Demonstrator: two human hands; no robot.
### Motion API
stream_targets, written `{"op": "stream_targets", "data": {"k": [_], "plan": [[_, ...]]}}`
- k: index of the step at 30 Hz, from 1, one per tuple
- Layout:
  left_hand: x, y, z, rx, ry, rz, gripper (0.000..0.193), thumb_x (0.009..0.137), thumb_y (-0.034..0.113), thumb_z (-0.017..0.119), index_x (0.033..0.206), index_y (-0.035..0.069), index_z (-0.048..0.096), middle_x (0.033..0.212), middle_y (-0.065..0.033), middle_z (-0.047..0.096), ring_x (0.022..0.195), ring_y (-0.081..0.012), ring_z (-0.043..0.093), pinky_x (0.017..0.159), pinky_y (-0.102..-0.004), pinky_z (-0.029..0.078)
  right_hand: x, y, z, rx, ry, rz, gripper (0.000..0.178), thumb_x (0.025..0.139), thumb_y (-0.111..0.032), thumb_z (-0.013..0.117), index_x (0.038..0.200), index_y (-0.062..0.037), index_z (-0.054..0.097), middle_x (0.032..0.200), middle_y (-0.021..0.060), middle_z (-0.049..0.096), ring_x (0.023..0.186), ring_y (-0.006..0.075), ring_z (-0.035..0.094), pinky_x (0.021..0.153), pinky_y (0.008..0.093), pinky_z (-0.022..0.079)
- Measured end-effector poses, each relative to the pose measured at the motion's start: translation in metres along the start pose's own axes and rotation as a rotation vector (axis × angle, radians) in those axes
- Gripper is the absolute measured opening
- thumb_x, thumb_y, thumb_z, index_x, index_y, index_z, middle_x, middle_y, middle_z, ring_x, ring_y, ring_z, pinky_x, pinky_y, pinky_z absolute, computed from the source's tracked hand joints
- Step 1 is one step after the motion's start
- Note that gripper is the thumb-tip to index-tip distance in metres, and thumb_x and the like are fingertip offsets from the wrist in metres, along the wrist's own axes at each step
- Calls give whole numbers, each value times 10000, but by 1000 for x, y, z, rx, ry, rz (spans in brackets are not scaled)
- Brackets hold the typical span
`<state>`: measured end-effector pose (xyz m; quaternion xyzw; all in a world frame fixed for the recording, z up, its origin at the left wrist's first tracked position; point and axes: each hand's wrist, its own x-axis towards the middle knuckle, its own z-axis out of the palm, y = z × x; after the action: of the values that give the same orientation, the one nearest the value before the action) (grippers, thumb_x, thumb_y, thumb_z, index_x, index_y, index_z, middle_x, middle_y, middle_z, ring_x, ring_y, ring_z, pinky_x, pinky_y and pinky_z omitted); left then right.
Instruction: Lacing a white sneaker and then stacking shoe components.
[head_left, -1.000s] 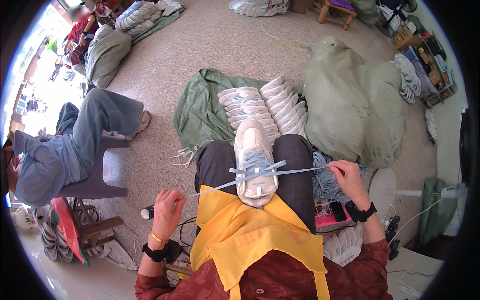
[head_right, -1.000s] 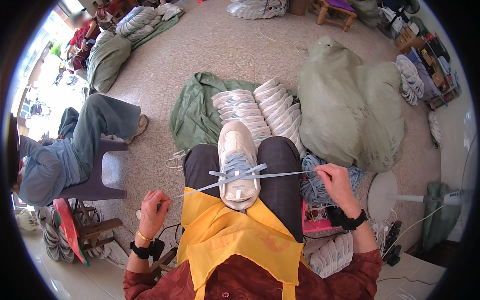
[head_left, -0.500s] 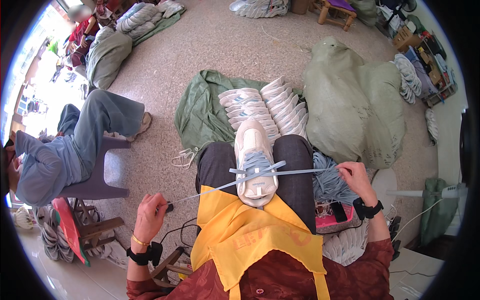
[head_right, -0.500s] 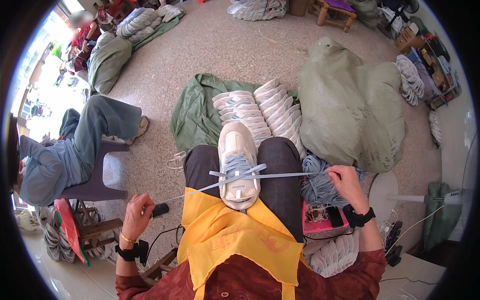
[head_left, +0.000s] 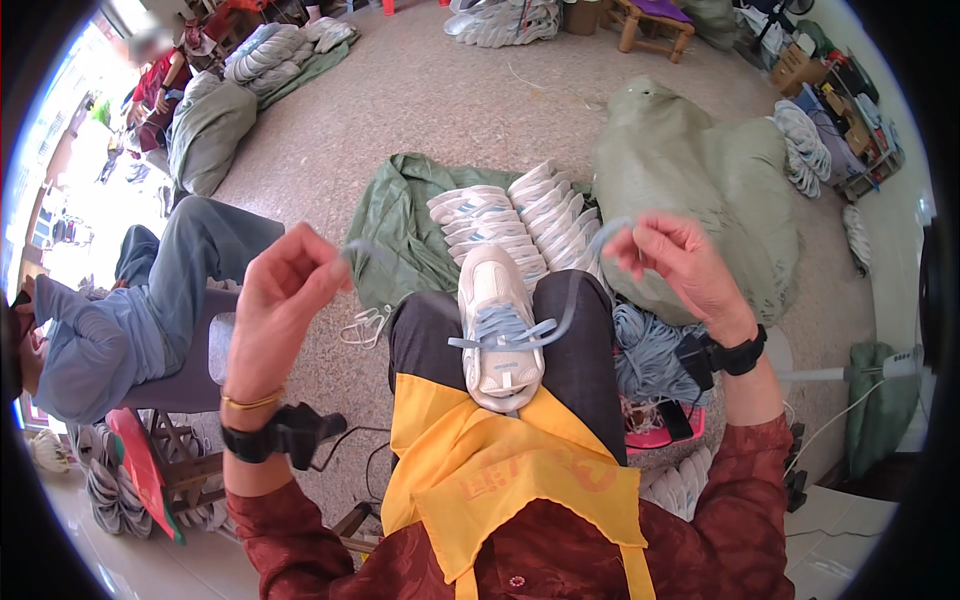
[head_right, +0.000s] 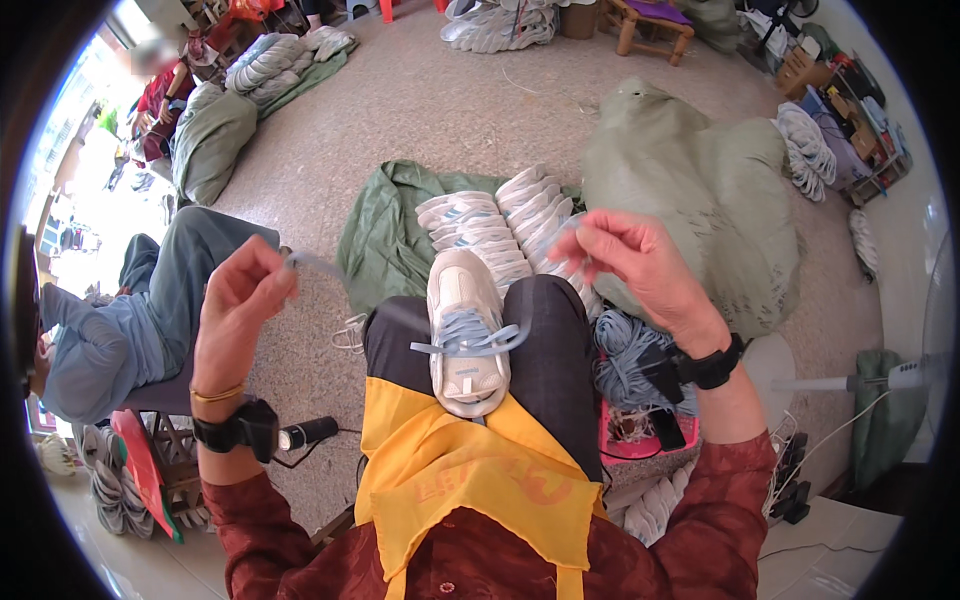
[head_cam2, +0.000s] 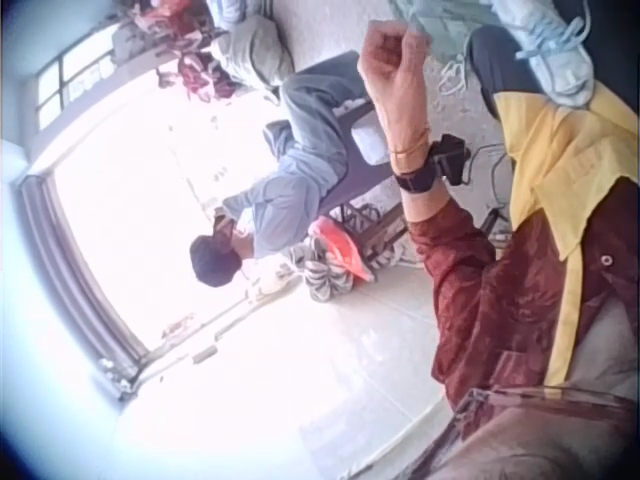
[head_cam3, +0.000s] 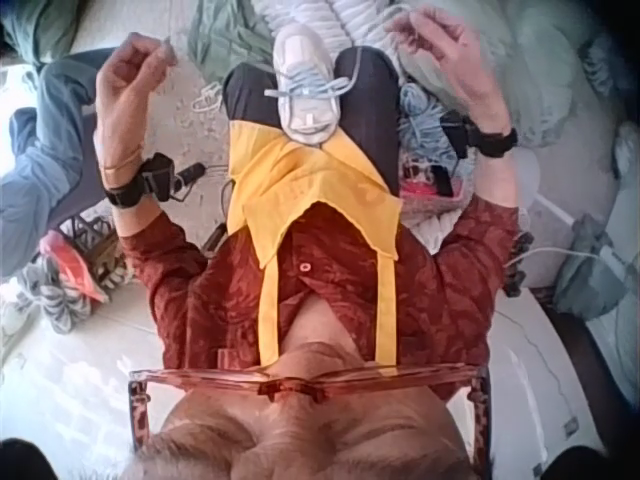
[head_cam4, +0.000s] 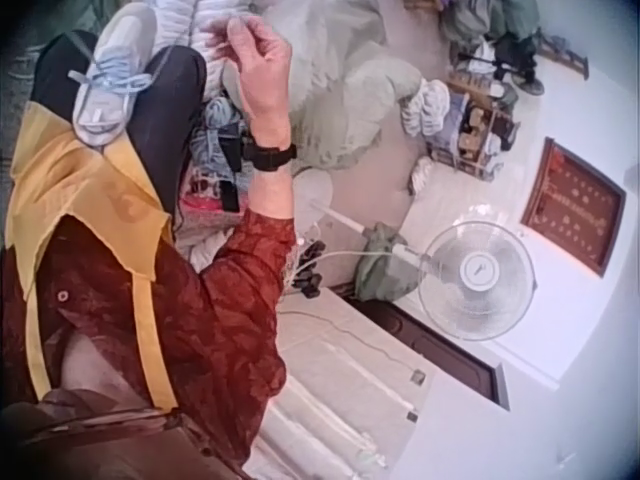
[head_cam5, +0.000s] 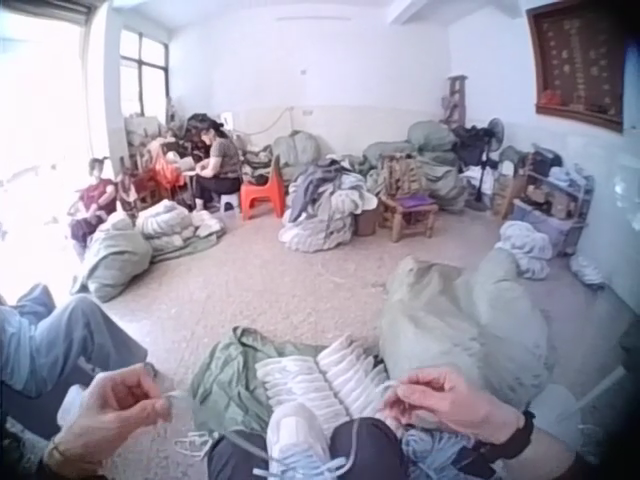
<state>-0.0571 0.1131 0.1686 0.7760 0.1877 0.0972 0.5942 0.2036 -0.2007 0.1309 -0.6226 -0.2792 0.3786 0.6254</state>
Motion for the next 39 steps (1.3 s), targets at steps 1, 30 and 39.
{"op": "stream_targets", "data": {"k": [1,30,39], "plan": [[4,4,10,-63,92,46,51,965,24,652,941,58,622,832,30,631,780,-31,562,692,-210,443,1,3,9,1,4,-1,245,1039,-200,610,1005,-6,754,1027,28,758,891,81,658,795,239,519],[-51,-119,120,-345,-24,-234,109,975,-55,641,968,10,554,988,-60,684,906,-126,698,805,-265,591,-27,147,78,15,229,54,68,924,26,706,930,68,653,880,86,738,843,119,733,764,258,617],[-50,-132,123,-376,26,-227,118,972,-67,626,950,14,544,1015,-65,682,918,-120,697,815,-263,600,-28,143,81,-203,222,-13,68,893,2,740,901,40,684,786,76,739,745,96,723,662,248,577]]}}
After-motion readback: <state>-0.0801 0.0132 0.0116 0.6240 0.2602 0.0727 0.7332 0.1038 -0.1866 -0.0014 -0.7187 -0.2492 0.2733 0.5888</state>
